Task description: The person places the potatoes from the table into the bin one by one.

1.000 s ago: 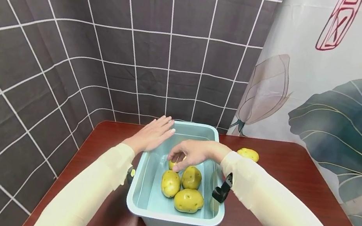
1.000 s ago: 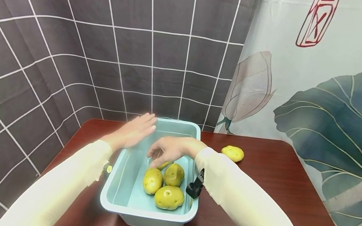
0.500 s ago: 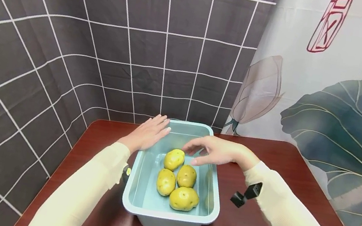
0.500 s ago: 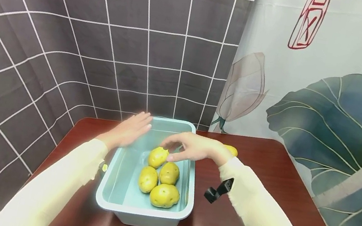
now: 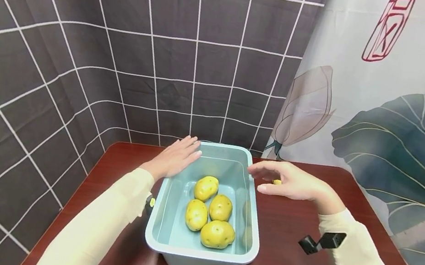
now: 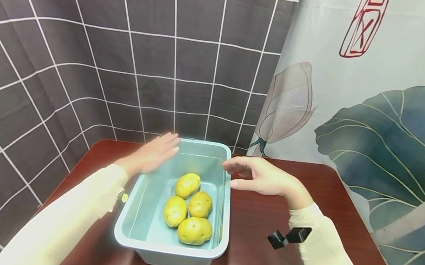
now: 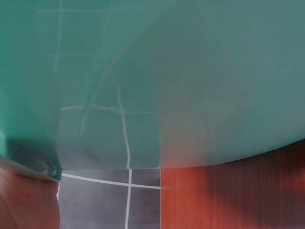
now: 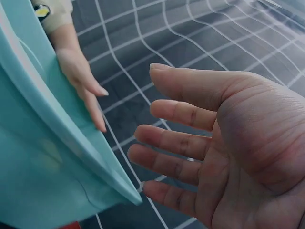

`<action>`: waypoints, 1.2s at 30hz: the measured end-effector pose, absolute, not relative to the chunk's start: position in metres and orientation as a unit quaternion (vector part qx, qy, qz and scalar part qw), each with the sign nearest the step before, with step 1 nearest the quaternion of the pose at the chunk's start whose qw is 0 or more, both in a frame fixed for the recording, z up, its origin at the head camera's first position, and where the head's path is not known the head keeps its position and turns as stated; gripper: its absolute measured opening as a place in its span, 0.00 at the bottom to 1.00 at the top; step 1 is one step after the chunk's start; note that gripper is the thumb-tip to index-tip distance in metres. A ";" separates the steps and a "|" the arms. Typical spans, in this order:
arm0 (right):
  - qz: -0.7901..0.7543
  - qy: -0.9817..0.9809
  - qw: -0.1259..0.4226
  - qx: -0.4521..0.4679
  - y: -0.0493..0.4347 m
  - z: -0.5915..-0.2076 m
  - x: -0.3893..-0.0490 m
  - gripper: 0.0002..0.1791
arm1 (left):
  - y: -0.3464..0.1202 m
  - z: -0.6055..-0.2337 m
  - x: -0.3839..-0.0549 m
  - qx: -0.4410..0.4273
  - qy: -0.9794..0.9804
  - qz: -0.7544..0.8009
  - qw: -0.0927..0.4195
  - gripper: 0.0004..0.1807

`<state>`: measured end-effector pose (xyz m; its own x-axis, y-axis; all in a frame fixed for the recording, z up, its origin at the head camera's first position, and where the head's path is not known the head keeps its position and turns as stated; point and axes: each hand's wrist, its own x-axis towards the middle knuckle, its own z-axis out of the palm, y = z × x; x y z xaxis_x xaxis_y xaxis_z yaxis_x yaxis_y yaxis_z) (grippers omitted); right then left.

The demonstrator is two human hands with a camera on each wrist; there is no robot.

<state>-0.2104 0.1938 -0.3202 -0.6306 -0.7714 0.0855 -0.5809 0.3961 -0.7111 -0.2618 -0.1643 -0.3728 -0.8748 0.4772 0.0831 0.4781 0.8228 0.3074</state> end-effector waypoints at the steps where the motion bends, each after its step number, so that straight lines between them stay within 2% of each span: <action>1: -0.365 0.830 0.122 -0.403 0.199 -0.321 -0.210 0.27 | -0.164 -0.373 -0.262 -0.249 -0.955 -0.162 0.002 0.39; 11: -0.379 0.863 0.069 -0.326 0.251 -0.330 -0.202 0.25 | -0.162 -0.373 -0.262 -0.247 -0.956 -0.160 0.005 0.39; 21: -0.376 0.871 -0.005 -0.316 0.280 -0.336 -0.197 0.27 | -0.163 -0.372 -0.260 -0.244 -0.957 -0.158 0.000 0.38; 36: -0.375 0.896 -0.032 -0.234 0.304 -0.353 -0.204 0.29 | -0.163 -0.374 -0.262 -0.245 -0.957 -0.158 0.005 0.39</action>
